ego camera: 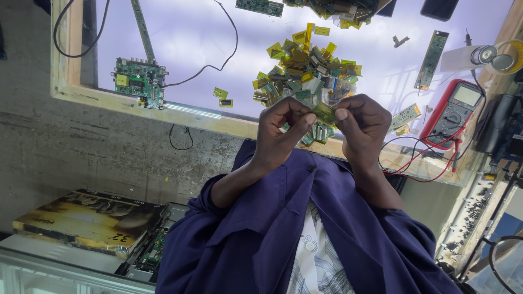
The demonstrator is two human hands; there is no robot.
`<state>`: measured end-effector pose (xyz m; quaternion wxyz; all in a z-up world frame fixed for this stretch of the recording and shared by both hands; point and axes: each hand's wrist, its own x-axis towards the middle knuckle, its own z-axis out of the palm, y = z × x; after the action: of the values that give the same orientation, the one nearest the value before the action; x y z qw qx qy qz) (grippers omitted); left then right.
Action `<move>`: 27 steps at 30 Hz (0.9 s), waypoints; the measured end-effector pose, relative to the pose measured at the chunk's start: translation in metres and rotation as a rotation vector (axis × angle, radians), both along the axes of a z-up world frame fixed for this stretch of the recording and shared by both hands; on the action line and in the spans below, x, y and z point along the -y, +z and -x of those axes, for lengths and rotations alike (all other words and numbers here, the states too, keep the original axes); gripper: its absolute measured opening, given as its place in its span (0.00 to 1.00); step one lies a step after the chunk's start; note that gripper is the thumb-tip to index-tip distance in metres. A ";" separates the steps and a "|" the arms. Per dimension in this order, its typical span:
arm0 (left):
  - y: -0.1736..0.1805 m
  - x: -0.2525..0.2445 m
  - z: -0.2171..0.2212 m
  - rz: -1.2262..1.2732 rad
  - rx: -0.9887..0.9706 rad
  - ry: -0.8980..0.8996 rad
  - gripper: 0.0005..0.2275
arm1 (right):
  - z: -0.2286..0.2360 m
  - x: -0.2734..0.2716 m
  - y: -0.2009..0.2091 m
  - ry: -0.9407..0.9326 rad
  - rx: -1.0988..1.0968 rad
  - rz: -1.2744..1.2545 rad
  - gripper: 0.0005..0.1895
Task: Arranging and inspecting small electronic components (Chip on Film) on a backlit workbench.
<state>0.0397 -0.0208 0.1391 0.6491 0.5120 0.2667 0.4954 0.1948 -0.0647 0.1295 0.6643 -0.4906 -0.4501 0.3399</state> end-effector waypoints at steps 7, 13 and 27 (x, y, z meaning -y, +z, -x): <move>0.003 -0.002 -0.003 0.099 0.085 0.043 0.05 | 0.002 0.009 -0.021 0.066 -0.057 0.033 0.10; -0.002 0.000 -0.005 0.110 0.095 0.033 0.04 | 0.004 0.011 -0.021 0.054 -0.105 0.030 0.08; -0.040 -0.004 0.019 0.158 -0.041 -0.096 0.08 | -0.027 -0.016 -0.062 -0.033 0.139 0.339 0.05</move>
<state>0.0211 -0.0169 0.0993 0.7048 0.4817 0.2931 0.4305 0.2213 -0.0490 0.0680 0.5448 -0.6250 -0.4230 0.3655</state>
